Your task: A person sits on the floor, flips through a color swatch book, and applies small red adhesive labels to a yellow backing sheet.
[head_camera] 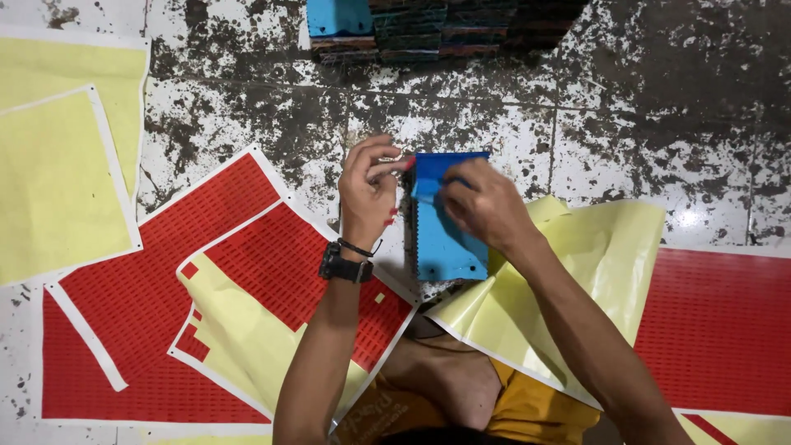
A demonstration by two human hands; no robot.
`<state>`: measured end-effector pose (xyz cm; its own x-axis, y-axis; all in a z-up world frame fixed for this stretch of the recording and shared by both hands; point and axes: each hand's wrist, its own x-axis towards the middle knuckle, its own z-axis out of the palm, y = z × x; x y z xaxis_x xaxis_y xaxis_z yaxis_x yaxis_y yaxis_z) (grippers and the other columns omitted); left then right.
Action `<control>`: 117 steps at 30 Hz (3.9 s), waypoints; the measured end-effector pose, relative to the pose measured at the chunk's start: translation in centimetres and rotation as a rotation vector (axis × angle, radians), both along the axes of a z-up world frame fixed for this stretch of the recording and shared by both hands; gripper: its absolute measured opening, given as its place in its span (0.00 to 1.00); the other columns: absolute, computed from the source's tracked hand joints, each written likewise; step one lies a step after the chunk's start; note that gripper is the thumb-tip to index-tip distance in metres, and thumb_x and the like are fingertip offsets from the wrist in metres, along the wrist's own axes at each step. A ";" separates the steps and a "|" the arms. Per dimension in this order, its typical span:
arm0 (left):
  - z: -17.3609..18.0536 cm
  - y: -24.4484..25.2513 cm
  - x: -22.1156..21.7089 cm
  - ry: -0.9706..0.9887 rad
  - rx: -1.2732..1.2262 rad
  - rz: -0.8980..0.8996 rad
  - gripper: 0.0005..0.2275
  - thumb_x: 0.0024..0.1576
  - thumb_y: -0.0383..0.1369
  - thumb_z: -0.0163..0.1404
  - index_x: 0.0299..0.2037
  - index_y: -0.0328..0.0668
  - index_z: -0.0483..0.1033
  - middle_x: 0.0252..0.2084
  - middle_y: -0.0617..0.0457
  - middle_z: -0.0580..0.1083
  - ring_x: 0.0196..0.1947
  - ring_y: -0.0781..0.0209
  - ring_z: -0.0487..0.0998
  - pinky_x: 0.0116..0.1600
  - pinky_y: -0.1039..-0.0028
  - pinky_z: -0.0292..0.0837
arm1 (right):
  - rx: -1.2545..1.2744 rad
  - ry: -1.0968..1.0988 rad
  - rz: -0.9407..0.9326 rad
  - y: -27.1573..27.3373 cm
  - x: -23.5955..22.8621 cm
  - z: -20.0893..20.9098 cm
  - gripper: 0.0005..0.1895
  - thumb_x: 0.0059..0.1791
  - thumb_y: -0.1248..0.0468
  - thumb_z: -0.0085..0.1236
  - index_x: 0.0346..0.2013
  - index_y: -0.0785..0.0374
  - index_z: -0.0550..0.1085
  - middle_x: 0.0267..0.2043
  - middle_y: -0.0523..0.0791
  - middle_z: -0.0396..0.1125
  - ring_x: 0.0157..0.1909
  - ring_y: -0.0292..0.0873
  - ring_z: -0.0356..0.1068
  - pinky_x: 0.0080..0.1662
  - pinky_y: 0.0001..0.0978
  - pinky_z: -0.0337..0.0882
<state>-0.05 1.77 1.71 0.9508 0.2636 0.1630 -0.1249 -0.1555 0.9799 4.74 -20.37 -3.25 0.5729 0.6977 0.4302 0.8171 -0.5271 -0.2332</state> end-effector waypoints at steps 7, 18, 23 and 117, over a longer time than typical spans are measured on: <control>-1.6 -0.4 0.6 -0.023 -0.112 -0.131 0.19 0.50 0.11 0.39 0.48 0.32 0.75 0.54 0.37 0.70 0.43 0.43 0.82 0.48 0.64 0.82 | 0.279 0.730 -0.118 1.4 0.0 5.4 0.08 0.51 0.67 0.59 0.42 0.65 0.81 0.30 0.52 0.75 0.32 0.53 0.76 0.35 0.40 0.75; 0.7 -1.6 0.3 0.036 0.273 -0.158 0.17 0.54 0.17 0.41 0.51 0.33 0.74 0.57 0.37 0.66 0.52 0.35 0.76 0.53 0.52 0.78 | 0.239 0.710 -0.188 2.3 1.6 2.1 0.07 0.54 0.65 0.55 0.42 0.63 0.79 0.28 0.51 0.73 0.32 0.55 0.75 0.30 0.41 0.73; -3.2 -1.3 0.3 0.052 0.583 -0.032 0.15 0.54 0.23 0.41 0.48 0.46 0.77 0.54 0.50 0.68 0.55 0.42 0.70 0.55 0.51 0.70 | 0.163 0.665 -0.226 2.3 1.9 1.1 0.08 0.54 0.64 0.55 0.41 0.64 0.79 0.28 0.52 0.72 0.32 0.56 0.75 0.30 0.43 0.72; -2.4 -0.9 0.4 0.185 -0.101 0.047 0.16 0.57 0.23 0.43 0.53 0.48 0.77 0.43 0.49 0.75 0.44 0.58 0.76 0.50 0.65 0.73 | 0.022 -0.124 -0.145 -0.2 2.5 -3.2 0.03 0.47 0.63 0.64 0.30 0.53 0.76 0.39 0.41 0.68 0.41 0.47 0.70 0.40 0.39 0.70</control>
